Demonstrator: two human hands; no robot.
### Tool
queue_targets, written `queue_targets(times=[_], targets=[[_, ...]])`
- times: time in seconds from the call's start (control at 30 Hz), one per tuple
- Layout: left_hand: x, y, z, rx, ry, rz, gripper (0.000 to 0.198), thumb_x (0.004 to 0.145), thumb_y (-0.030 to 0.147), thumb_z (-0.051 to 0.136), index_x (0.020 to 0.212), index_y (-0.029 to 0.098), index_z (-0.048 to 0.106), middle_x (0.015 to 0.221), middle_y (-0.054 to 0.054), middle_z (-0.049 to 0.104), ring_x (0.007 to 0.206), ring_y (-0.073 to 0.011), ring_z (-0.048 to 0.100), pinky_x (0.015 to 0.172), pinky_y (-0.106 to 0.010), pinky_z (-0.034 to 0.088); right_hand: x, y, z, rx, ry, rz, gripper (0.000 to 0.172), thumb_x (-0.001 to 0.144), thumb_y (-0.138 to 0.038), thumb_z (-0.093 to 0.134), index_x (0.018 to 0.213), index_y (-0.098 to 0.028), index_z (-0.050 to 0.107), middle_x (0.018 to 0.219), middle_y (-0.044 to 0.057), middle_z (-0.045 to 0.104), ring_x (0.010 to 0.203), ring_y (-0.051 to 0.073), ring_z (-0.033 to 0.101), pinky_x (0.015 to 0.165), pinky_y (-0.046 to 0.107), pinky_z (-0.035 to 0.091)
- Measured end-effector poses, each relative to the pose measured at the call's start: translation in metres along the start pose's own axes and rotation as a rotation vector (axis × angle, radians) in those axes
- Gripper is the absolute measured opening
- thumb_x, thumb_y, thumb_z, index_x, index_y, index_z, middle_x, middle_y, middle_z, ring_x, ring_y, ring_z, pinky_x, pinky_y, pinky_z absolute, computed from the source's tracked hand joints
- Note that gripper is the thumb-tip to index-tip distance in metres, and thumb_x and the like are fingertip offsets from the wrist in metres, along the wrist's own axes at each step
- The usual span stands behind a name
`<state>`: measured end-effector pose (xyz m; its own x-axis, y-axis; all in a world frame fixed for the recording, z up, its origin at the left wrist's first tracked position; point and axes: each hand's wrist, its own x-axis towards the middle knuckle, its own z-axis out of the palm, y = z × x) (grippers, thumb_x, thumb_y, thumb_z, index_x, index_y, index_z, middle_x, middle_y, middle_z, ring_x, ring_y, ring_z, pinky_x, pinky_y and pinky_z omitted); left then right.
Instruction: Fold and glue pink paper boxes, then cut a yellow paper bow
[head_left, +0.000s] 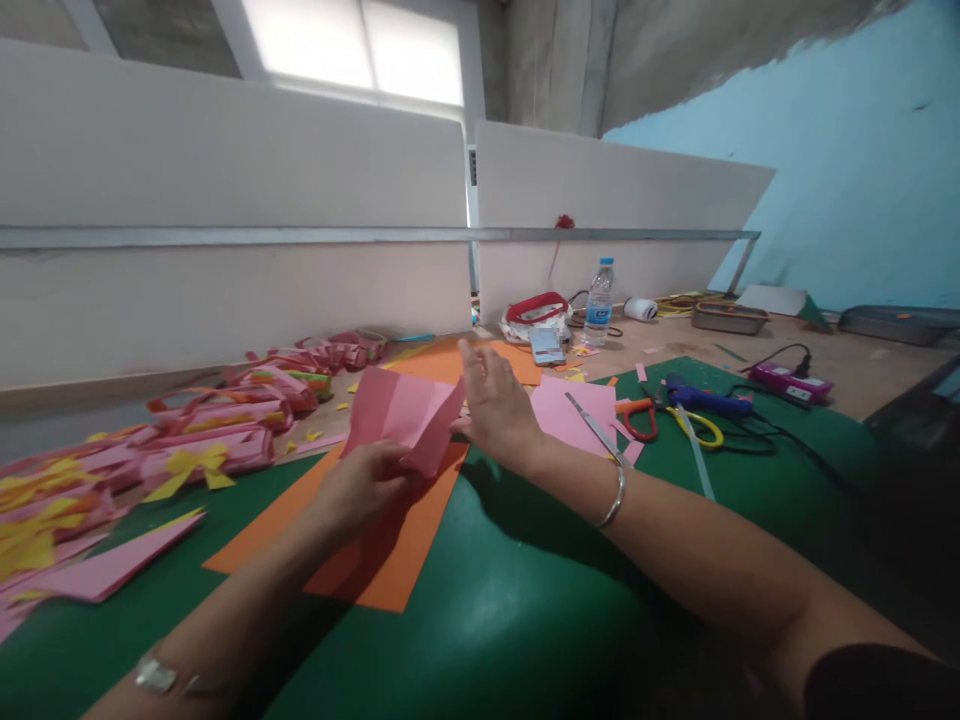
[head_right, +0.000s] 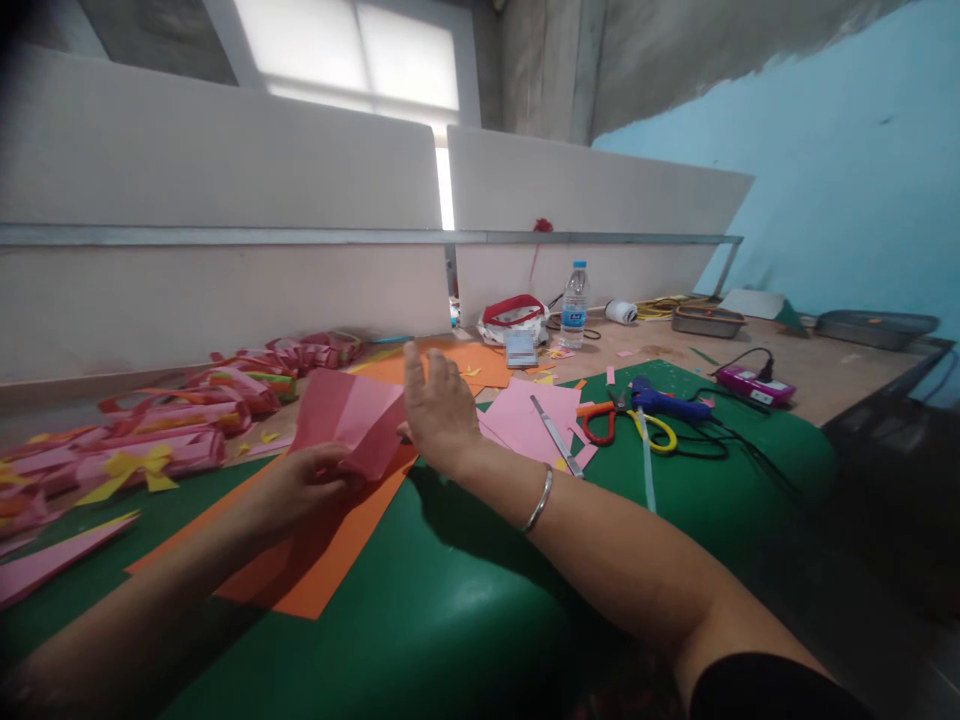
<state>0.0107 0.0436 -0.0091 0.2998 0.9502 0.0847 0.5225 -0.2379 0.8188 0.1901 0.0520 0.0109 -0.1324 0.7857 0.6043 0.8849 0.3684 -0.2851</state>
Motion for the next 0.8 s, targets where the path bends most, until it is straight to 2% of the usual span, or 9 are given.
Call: queue_targets(times=[0.07,0.13,0.2,0.27,0.4,0.57,0.67,0.8], targets=[[0.001,0.002,-0.002,0.001,0.07,0.053,0.014,0.065,0.028,0.058,0.072,0.021,0.068,0.077,-0.002,0.066,0.079,-0.0214,0.058,0.074,-0.03,0.044,0.002,0.002,0.002,0.232,-0.082,0.167,0.073,0.063,-0.025,0.076,0.127,-0.009,0.044,0.121,0.019,0.05,0.11,0.03,0.048,0.091,0.043,0.038],[0.0,0.005,-0.004,0.006,0.122,0.088,0.016,0.068,0.031,0.057,0.076,0.021,0.066,0.079,-0.002,0.065,0.082,-0.0216,0.057,0.076,-0.031,0.042,0.002,0.003,0.006,0.432,-0.239,0.266,0.045,0.065,-0.028,0.073,0.104,-0.009,0.062,0.093,0.013,0.063,0.089,0.026,0.059,0.079,0.039,0.045],[-0.001,0.009,-0.006,0.011,0.131,0.101,0.015,0.069,0.032,0.057,0.074,0.021,0.065,0.074,-0.002,0.064,0.078,-0.021,0.057,0.074,-0.031,0.043,0.0,0.001,0.01,0.551,-0.365,0.282,0.022,0.067,-0.028,0.071,0.079,-0.011,0.068,0.067,0.005,0.064,0.068,0.02,0.062,0.063,0.03,0.047],[-0.003,0.011,-0.006,0.01,0.11,0.111,0.013,0.069,0.03,0.057,0.07,0.021,0.065,0.071,-0.001,0.064,0.074,-0.0202,0.057,0.071,-0.03,0.044,-0.003,-0.002,0.014,0.635,-0.43,0.282,0.012,0.069,-0.024,0.068,0.068,-0.012,0.068,0.056,0.001,0.061,0.055,0.014,0.06,0.051,0.022,0.045],[-0.003,0.009,-0.006,0.005,0.07,0.138,0.012,0.068,0.027,0.057,0.068,0.021,0.067,0.073,-0.002,0.067,0.074,-0.0197,0.059,0.068,-0.028,0.046,-0.007,-0.007,0.017,0.77,-0.475,0.34,0.012,0.073,-0.017,0.061,0.063,-0.012,0.065,0.056,0.001,0.063,0.047,0.009,0.057,0.044,0.017,0.042],[0.0,0.006,-0.006,0.051,0.074,0.19,0.016,0.069,0.031,0.056,0.066,0.02,0.066,0.068,-0.001,0.067,0.069,-0.0181,0.06,0.064,-0.027,0.047,-0.007,-0.008,0.017,0.837,-0.442,0.327,0.009,0.067,-0.01,0.06,0.059,-0.012,0.063,0.05,-0.002,0.058,0.045,0.008,0.054,0.043,0.016,0.042],[0.0,0.006,-0.007,0.125,0.117,0.232,0.019,0.071,0.034,0.054,0.065,0.021,0.066,0.066,0.0,0.066,0.068,-0.018,0.061,0.065,-0.027,0.047,-0.007,-0.008,0.018,0.849,-0.396,0.291,0.006,0.065,-0.009,0.061,0.06,-0.012,0.063,0.05,-0.003,0.057,0.046,0.008,0.054,0.045,0.016,0.041],[-0.002,0.008,-0.008,0.263,0.233,0.279,0.016,0.071,0.034,0.057,0.07,0.023,0.068,0.071,-0.001,0.069,0.074,-0.0199,0.061,0.068,-0.029,0.046,-0.007,-0.008,0.018,0.885,-0.379,0.28,0.008,0.069,-0.012,0.059,0.062,-0.012,0.063,0.052,-0.003,0.057,0.046,0.007,0.055,0.045,0.016,0.042]])
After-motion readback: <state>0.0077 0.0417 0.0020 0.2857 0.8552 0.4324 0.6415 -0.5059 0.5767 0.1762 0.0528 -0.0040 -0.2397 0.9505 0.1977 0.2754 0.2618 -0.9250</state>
